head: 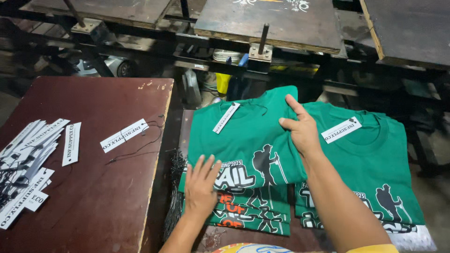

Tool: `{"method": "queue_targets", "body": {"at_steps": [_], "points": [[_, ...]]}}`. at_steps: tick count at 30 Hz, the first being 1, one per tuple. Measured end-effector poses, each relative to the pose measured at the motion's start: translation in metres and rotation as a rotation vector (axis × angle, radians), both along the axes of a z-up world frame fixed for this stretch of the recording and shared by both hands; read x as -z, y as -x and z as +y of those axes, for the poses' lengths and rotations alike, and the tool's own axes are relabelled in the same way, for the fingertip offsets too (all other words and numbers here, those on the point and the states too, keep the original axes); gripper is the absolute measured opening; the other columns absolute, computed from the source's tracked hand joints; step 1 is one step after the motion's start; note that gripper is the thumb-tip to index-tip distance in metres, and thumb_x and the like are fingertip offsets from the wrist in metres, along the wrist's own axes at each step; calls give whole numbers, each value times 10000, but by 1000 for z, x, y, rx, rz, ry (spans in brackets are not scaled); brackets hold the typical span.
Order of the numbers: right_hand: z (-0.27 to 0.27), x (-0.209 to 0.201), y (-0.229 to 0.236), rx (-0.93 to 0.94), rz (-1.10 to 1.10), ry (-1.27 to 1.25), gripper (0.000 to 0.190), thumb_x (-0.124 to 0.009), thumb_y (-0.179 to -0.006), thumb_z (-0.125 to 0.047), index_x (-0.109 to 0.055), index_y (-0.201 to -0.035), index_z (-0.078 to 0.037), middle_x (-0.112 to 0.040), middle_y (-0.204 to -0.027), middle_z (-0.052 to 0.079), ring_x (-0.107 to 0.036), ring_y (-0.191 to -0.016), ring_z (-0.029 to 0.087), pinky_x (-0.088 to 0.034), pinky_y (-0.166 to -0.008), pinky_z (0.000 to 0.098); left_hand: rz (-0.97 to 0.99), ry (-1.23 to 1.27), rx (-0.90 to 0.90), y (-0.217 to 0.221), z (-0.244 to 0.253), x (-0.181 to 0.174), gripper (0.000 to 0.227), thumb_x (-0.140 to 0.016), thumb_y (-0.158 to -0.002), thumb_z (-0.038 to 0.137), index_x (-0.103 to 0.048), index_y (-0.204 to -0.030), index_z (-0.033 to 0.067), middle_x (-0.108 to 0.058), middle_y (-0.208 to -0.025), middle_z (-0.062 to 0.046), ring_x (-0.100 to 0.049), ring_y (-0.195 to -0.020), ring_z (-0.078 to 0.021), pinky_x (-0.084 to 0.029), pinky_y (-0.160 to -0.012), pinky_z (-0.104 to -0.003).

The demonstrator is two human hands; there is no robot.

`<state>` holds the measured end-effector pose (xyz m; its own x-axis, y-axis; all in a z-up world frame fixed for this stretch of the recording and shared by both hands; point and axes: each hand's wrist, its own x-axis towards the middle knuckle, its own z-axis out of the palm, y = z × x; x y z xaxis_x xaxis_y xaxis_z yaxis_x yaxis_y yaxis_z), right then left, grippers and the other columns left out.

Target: The person attaches a white tag to a green t-shirt using a black plastic fastener. They then fold the t-shirt and place it on a stack of similar shirts. The person repeats this process with another t-shirt.

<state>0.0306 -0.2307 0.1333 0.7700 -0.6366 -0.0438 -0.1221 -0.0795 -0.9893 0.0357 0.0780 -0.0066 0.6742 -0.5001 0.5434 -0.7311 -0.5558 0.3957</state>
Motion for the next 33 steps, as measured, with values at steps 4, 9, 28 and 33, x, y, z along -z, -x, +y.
{"method": "queue_targets", "body": {"at_steps": [4, 9, 28, 33], "points": [[-10, 0, -9, 24, 19, -66, 736, -670, -812, 6, -581, -1510, -209, -665, -1403, 22, -621, -1159, 102, -531, -956, 238, 87, 137, 8, 1, -5, 1, 906, -513, -539, -252, -645, -1374, 75, -650, -1428, -135, -529, -1407, -382, -313, -1208, -641], [-69, -11, -16, -73, -57, 158, 778, -709, -749, 24, -570, -1481, -200, -568, -1543, 36, -550, -1370, 150, -438, -1155, 263, 58, 167, 16, 8, -38, -55, 885, -521, -552, -238, -624, -1385, 41, -644, -1422, -160, -570, -1371, -382, -424, -1141, -592], [-287, 89, 215, 119, -116, -315, 742, -466, -929, 43, -387, -1631, -185, -494, -1565, 185, -535, -1305, 330, -457, -1066, 481, -146, -295, 536, 151, -250, -22, 570, -454, -921, 110, -461, -1476, -18, -435, -1570, -286, -393, -1432, -522, -352, -1046, -719], [-297, 111, 224, 146, -258, -323, 693, -512, -909, 68, -493, -1542, -213, -517, -1573, 142, -559, -1320, 312, -508, -1038, 475, -185, -316, 676, 130, -241, -26, 553, -458, -959, 74, -448, -1506, -2, -397, -1588, -268, -372, -1429, -540, -377, -1025, -714]]}}
